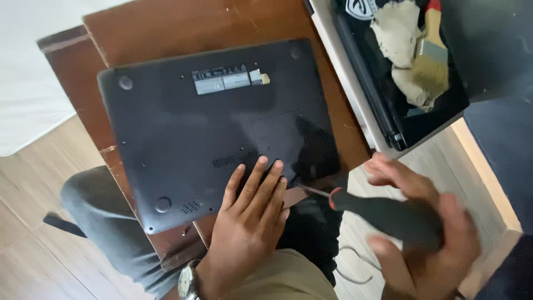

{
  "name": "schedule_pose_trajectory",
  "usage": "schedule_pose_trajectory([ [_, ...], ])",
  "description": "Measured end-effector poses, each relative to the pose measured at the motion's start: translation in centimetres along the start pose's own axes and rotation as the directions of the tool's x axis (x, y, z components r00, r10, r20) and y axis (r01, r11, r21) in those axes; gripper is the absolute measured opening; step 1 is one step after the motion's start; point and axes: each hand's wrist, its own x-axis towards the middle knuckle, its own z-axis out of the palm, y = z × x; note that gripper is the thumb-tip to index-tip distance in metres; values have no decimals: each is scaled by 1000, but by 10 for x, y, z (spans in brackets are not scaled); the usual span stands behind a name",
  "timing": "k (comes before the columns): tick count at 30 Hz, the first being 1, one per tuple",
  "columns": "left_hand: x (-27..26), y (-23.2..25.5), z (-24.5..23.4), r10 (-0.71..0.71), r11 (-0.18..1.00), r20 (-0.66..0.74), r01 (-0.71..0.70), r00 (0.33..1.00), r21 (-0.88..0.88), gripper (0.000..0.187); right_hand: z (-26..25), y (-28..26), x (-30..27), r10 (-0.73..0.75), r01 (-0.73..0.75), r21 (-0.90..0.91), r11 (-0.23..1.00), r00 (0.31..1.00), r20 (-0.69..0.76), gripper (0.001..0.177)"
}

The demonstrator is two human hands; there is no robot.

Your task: The person uses a screwdriver to remove screws from the back panel of a laptop, brushes the internal components with a brush, and then opens the laptop.

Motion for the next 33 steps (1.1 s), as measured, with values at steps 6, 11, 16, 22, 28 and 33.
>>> schedule_pose_trajectory([
  [6, 28, 24, -14, 1, 916, -215, -87, 977, -393, 53, -4, 6, 8, -124, 116, 106, 988, 989, 77, 81],
  [11, 37, 32, -1, 9, 849, -315, -173, 949, -499, 30, 15, -1, 29, -104, 63, 292, 954, 986, 129, 78],
  [16, 74, 40, -66, 61, 694, -104, -117, 993, -710, 24, 23, -13, 23, -204, 274, 362, 891, 954, -220, 35],
  [22, 59, 17, -52, 144, 633, 20, -77, 989, -770, 38, 3, -15, 33, -238, 219, 439, 871, 971, -11, 33],
  [28, 58, 22, -34, 142, 754, -183, -226, 973, -617, 36, 14, 4, 21, -320, 309, -89, 947, 930, -178, 55],
  [33, 67, 23, -44, 157, 729, -194, -246, 968, -639, 26, 9, 2, 19, -354, 348, 232, 908, 935, -16, 50],
])
